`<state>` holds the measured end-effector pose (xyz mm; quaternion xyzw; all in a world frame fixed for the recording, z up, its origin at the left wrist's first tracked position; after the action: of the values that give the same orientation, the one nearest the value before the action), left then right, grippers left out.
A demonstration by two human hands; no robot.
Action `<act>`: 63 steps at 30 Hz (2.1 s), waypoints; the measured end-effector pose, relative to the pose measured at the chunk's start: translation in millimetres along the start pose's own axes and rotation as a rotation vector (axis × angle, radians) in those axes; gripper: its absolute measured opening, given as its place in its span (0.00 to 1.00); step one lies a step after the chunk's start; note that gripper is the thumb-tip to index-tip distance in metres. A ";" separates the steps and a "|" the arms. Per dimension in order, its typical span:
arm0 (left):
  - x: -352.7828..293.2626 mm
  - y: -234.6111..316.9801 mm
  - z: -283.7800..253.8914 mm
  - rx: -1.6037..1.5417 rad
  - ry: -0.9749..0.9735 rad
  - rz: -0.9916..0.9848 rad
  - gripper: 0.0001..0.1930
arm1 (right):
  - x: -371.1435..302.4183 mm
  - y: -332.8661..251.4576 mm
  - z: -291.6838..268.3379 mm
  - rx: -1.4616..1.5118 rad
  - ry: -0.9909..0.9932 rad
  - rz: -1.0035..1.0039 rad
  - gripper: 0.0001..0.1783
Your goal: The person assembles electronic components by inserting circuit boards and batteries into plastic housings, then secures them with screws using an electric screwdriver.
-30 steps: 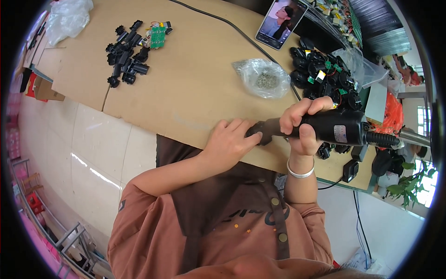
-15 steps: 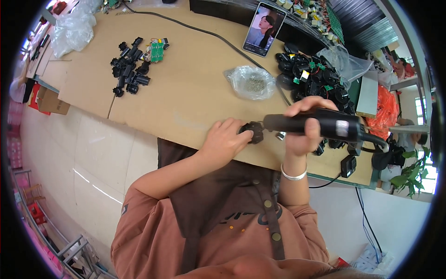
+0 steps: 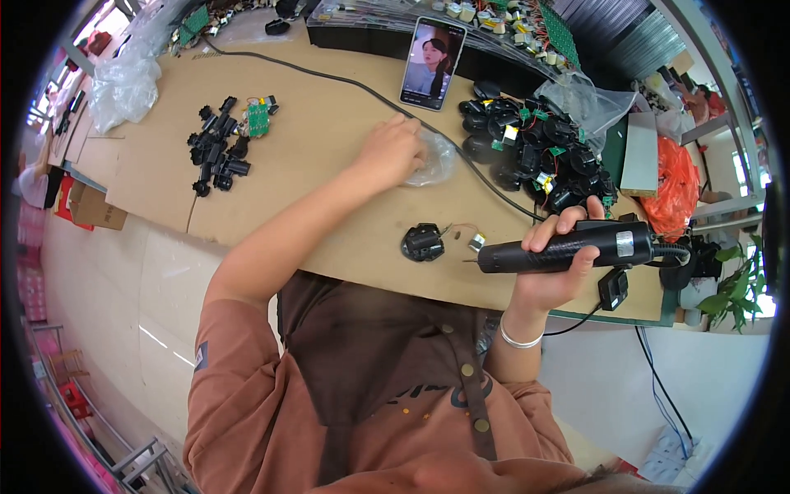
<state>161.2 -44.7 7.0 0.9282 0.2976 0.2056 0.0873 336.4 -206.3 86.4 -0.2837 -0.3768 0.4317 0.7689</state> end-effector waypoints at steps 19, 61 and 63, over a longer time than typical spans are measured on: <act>-18.5 18.6 -36.2 -0.310 0.333 -0.016 0.05 | 1.2 0.3 12.9 0.072 0.047 -0.074 0.29; -101.4 88.6 -12.6 -0.351 0.180 -0.029 0.24 | -15.1 26.2 48.3 -0.043 -0.095 0.070 0.30; -101.6 90.2 -8.7 -0.322 0.184 -0.020 0.23 | -16.5 32.5 48.8 -0.045 -0.105 0.094 0.30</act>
<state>128.9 -177.0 6.9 0.8765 0.2768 0.3338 0.2092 275.9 -200.1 83.3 -0.2953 -0.4125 0.4730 0.7204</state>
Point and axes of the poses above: each hand's wrist, its own x-axis towards the middle knuckle, its own z-axis out of the palm, y = z × x, the point moved 5 cm from there along x, towards the middle knuckle, and after that the axes turned 11 degrees about z, right-handed, at the moved point
